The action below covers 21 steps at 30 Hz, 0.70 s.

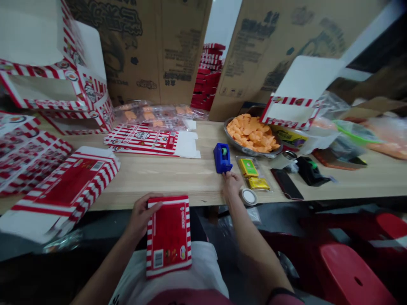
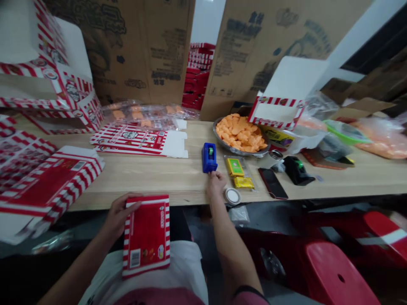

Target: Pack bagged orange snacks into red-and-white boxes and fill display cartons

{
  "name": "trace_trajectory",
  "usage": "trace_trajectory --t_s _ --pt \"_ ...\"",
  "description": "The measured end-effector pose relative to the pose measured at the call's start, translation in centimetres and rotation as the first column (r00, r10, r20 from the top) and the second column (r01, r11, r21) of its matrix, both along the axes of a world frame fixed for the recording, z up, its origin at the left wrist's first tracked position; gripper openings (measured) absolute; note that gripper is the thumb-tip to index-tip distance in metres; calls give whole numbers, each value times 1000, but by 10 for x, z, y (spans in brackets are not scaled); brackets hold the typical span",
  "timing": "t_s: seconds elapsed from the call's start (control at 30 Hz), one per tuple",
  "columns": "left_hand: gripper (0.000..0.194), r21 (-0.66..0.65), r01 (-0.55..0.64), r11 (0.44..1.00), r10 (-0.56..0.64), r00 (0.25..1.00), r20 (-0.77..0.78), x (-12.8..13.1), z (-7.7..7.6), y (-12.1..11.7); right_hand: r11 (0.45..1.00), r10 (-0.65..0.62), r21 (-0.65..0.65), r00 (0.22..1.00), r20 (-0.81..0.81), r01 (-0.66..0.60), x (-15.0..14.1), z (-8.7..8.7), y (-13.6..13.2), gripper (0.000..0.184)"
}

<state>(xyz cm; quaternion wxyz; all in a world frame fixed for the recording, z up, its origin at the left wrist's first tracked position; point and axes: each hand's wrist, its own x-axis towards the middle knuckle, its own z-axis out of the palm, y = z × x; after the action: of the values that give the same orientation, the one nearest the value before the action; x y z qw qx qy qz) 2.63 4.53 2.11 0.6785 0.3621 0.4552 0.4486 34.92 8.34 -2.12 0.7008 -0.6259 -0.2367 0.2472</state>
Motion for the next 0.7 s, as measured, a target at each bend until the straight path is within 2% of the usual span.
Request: trace_trajectory --t_s 0.07,0.1,0.13,0.17,0.2,0.23,0.27,0.3,0.33,0.37,0.4,0.47,0.53,0.63,0.67,0.7 --pt "33 24 -11 1000 11 1000 -2 -2 8 8 999 40 -11 998 -58 -41 -9 9 -3 28" --pt "32 40 -3 999 4 1000 -9 -3 13 13 995 101 -19 992 -80 -103 -16 16 -4 27" --pt "30 58 18 998 -17 1000 -20 -5 18 18 975 218 -30 973 -79 -221 -25 26 -5 26" --pt "29 75 57 996 -55 998 -31 -8 22 23 919 391 -46 919 -48 -393 -36 37 -5 24" --pt "28 83 110 991 -106 993 -41 -10 26 28 802 595 -76 804 16 -592 -47 50 -4 22" --pt "27 81 170 982 -167 985 -48 -12 29 31 621 784 -130 612 102 -773 -59 62 -2 22" --pt "26 66 230 971 -227 973 -47 -13 30 32 405 910 -211 369 191 -890 -71 75 1 21" --pt "26 46 278 960 -276 960 -41 -13 30 33 207 956 -307 126 263 -929 -82 86 6 21" --pt "27 27 308 951 -307 951 -34 -14 28 32 62 947 -396 -71 312 -916 -93 95 10 20" --pt "27 12 319 948 -319 947 -28 -13 26 30 -36 914 -472 -220 341 -881 -102 101 15 19" --pt "28 0 317 948 -317 948 -25 -13 24 28 -94 877 -533 -324 356 -841 -110 105 19 18" --pt "29 -15 298 954 -298 954 -22 -14 20 24 -140 818 -612 -439 372 -778 -123 108 25 16" --pt "30 -21 288 957 -288 957 -19 -14 18 20 -101 784 -669 -473 402 -736 -131 107 26 15" --pt "28 8 294 956 -294 956 -21 -17 20 18 35 792 -738 -432 432 -674 -138 105 25 21" --pt "26 32 294 955 -293 956 -33 -17 22 16 65 817 -743 -391 423 -666 -139 104 26 24" --pt "25 56 290 955 -288 957 -48 -18 24 15 71 855 -734 -338 394 -676 -139 101 26 26"
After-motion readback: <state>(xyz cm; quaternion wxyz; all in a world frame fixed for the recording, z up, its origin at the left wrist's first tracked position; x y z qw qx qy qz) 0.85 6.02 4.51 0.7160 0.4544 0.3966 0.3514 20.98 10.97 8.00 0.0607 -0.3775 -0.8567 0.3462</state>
